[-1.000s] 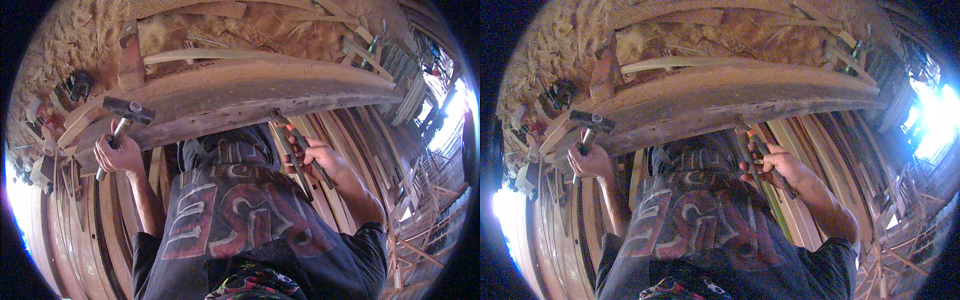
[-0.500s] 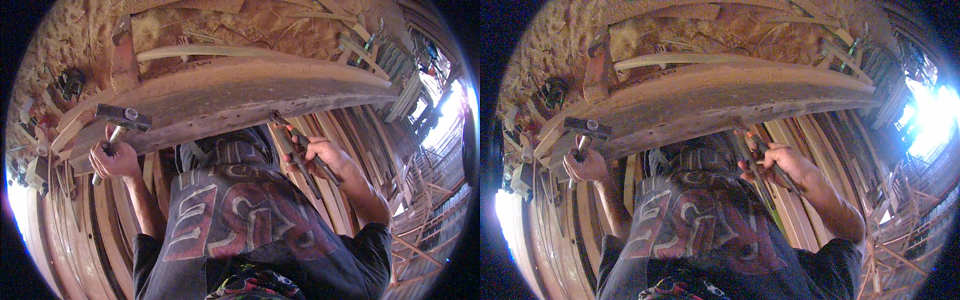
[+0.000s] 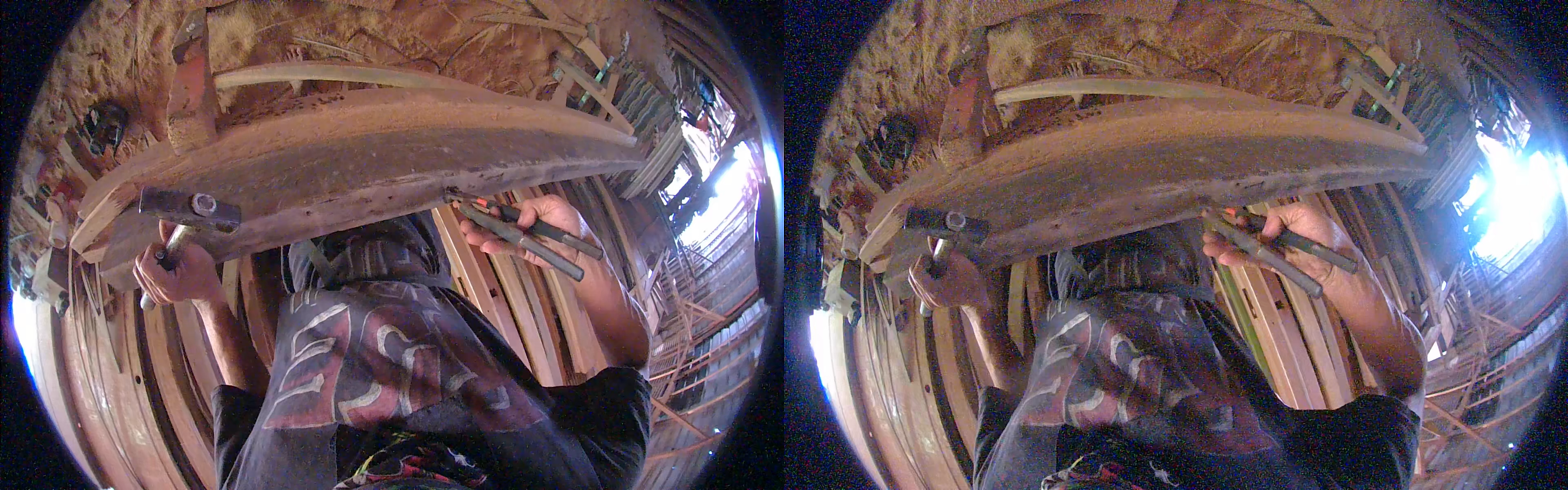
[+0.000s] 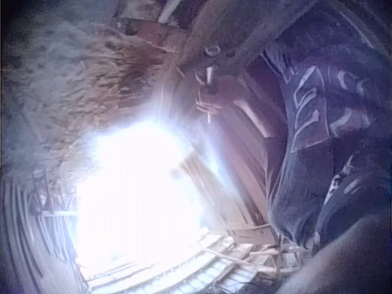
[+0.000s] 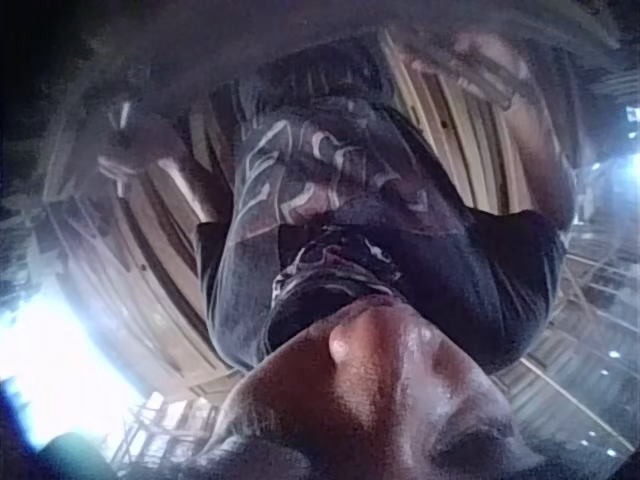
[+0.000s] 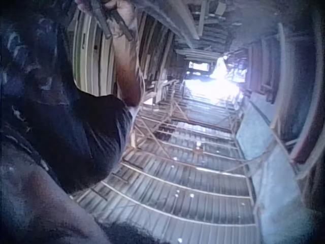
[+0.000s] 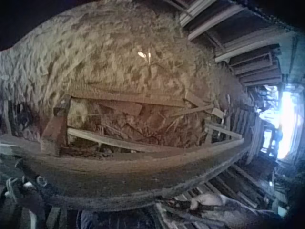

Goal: The person uses a hammer to drive nails into a curved wooden plank. They repeatedly position nails and strike them with the hammer, occasionally using pliers to adjust the nails.

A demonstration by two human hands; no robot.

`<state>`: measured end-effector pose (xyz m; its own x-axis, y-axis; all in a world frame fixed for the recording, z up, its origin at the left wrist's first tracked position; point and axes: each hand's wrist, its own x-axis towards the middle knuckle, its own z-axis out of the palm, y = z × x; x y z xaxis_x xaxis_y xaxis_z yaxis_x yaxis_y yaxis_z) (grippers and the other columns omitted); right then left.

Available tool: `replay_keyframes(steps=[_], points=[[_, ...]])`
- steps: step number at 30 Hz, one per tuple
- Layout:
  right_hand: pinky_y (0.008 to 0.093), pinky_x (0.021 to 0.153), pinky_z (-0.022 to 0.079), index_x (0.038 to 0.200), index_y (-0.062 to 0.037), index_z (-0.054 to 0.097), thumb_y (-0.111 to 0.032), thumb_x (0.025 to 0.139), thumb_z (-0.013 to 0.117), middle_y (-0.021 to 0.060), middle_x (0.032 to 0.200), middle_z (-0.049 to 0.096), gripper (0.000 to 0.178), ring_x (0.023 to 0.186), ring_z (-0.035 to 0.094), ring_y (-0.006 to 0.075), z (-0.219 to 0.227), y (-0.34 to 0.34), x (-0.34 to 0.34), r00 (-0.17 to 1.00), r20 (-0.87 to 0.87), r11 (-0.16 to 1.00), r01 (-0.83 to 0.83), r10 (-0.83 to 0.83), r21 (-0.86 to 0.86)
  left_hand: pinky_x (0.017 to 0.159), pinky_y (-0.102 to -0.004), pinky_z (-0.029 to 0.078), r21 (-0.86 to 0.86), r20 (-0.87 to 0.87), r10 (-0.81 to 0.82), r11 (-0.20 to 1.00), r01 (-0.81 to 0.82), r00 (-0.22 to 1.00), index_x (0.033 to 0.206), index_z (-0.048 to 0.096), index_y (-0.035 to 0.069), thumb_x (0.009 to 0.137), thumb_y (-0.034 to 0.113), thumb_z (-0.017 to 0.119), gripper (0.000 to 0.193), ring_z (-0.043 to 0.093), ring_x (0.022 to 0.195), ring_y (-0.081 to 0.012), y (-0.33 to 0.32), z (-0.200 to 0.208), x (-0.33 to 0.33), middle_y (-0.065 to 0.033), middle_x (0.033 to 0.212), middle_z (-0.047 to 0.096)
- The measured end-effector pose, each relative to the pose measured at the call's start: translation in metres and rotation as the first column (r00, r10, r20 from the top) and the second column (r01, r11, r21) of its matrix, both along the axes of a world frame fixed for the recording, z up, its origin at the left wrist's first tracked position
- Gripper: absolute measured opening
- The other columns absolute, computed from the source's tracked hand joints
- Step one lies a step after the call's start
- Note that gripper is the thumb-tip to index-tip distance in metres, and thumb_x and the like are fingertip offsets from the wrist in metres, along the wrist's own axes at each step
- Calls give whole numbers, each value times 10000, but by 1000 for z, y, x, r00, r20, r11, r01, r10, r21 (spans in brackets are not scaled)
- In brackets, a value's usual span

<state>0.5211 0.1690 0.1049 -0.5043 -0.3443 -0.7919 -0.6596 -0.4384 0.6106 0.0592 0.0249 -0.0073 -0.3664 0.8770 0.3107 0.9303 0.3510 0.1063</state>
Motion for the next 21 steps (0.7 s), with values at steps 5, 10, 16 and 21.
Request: replay_keyframes(steps=[5, 10, 16, 21], points=[[641, 1143, 309, 1354, 257, 228, 50, 714, 399, 469, 1414, 265, 694, 1337, 297, 600, -11, 15, 2, 996, -51, 994, 74, -78, -82, 551, -407, 436, -9, 21, -17, 1000, 17, 1000, 781, 578, 40, 746, 178, 835, 294, 561, 612, -298, -6, -1, -5, -94, 705, 575], [639, 1132, 319, 1319, 276, 258, 20, 712, 409, 492, 1404, 238, 676, 1309, 297, 635, -13, 24, 4, 998, -55, 998, 26, -29, -50, 561, -409, 439, -14, -16, 10, 1000, -10, 1000, 794, 584, 45, 764, 177, 805, 260, 573, 627, -286, -11, 5, -6, -81, 717, 584], [638, 1157, 268, 1333, 291, 212, 22, 729, 386, 495, 1436, 163, 684, 1352, 218, 624, -12, 27, 4, 996, 17, 989, 84, -83, -123, 570, -395, 445, -44, -54, -15, 999, 12, 998, 786, 592, 49, 728, 144, 802, 238, 574, 630, -281, -10, 12, -9, -78, 726, 597], [622, 1168, 260, 1362, 281, 158, 19, 736, 378, 475, 1463, 128, 713, 1395, 159, 585, -13, 29, -1, 993, -50, 988, 99, -105, -117, 577, -395, 450, -2, 47, 13, 1000, -13, 999, 789, 605, 42, 748, 188, 788, 237, 589, 645, -277, -14, 12, -11, -84, 729, 602]])
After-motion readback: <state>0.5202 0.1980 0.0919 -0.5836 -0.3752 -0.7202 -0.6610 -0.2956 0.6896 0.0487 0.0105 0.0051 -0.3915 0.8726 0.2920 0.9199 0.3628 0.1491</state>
